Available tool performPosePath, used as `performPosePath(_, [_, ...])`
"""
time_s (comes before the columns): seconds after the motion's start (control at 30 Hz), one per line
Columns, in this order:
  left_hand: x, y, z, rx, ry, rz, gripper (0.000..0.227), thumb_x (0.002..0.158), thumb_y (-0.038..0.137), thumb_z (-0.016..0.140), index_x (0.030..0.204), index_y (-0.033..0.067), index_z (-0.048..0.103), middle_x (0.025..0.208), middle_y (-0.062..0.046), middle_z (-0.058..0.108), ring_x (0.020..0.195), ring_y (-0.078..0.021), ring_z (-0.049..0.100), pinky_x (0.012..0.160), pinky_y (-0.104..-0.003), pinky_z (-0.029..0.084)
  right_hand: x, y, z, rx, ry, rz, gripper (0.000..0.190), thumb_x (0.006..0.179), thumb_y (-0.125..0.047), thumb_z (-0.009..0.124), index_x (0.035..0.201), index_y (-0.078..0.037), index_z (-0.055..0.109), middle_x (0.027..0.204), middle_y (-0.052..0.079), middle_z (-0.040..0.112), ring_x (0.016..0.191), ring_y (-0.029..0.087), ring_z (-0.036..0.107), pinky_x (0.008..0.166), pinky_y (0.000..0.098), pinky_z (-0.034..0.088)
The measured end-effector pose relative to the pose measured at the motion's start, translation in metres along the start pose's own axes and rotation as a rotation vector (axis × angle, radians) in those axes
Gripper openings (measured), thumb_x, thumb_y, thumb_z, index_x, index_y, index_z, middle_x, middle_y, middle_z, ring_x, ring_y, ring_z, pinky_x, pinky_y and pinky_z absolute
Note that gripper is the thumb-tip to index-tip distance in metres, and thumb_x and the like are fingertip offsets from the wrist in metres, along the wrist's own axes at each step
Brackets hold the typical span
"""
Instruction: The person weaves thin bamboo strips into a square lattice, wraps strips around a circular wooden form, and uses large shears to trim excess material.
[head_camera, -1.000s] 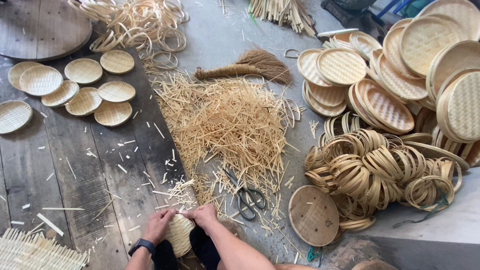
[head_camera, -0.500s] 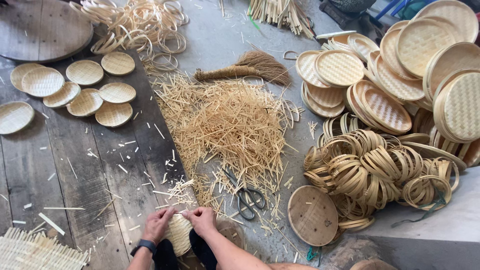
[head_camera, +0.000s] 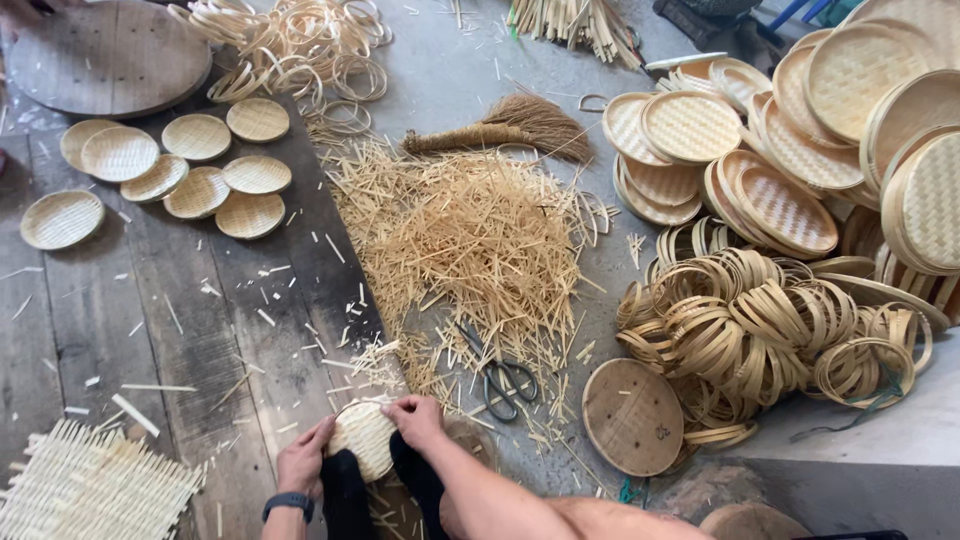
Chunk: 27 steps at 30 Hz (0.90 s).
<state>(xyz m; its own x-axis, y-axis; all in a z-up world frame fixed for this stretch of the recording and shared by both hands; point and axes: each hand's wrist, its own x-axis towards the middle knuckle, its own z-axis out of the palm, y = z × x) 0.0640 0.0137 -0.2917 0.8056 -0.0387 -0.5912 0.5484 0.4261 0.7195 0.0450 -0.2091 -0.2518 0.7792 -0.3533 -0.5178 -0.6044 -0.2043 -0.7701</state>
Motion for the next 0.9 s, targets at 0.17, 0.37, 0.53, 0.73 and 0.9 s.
performPosePath(0.17, [0.012, 0.005, -0.008, 0.218, 0.014, 0.02, 0.043, 0.088, 0.027, 0.076, 0.121, 0.0005, 0.075, 0.12, -0.009, 0.075, 0.109, -0.0179, 0.066, 0.092, -0.031, 0.051, 0.016, -0.046, -0.09, -0.386, -0.148, -0.356, 0.037, 0.084, -0.039, 0.083, 0.103, -0.008, 0.078, 0.095, 0.008, 0.077, 0.082, 0.016, 0.071, 0.077, 0.0331, 0.058])
performPosePath(0.37, [-0.002, 0.033, 0.012, 0.661, -0.156, 0.138, 0.059, 0.078, 0.026, 0.086, 0.132, 0.007, 0.068, 0.117, -0.013, 0.074, 0.1, -0.0182, 0.069, 0.083, -0.03, 0.055, -0.097, -0.221, -0.293, -0.82, 0.029, -0.234, 0.034, 0.096, -0.041, 0.067, 0.117, -0.016, 0.075, 0.115, 0.006, 0.075, 0.1, 0.019, 0.071, 0.094, 0.0388, 0.055])
performPosePath(0.53, [-0.066, 0.066, 0.067, 0.812, -0.081, 0.649, 0.048, 0.079, 0.015, 0.074, 0.126, 0.0097, 0.067, 0.117, -0.007, 0.073, 0.107, -0.0228, 0.071, 0.096, -0.035, 0.056, -0.146, -0.212, -0.369, -0.819, 0.202, -0.333, 0.032, 0.097, -0.039, 0.068, 0.112, -0.012, 0.077, 0.108, 0.01, 0.076, 0.095, 0.021, 0.071, 0.09, 0.0395, 0.055])
performPosePath(0.73, [-0.127, 0.04, 0.081, 1.663, -0.146, 1.284, 0.033, 0.077, 0.009, 0.074, 0.108, 0.0168, 0.065, 0.109, -0.007, 0.061, 0.111, -0.0302, 0.055, 0.107, -0.047, 0.034, -0.004, 0.009, -0.311, -0.639, 0.013, -0.158, 0.037, 0.091, -0.039, 0.075, 0.109, -0.007, 0.079, 0.092, 0.013, 0.08, 0.081, 0.023, 0.075, 0.077, 0.039, 0.058])
performPosePath(0.9, [-0.154, 0.03, 0.066, 1.566, -0.126, 1.079, 0.034, 0.074, 0.021, 0.077, 0.104, 0.0136, 0.065, 0.109, -0.008, 0.061, 0.109, -0.0309, 0.057, 0.103, -0.051, 0.04, 0.04, 0.112, -0.232, -0.73, 0.247, -0.513, 0.05, 0.075, -0.031, 0.086, 0.115, -0.005, 0.071, 0.115, 0.021, 0.068, 0.11, 0.039, 0.062, 0.094, 0.0472, 0.051])
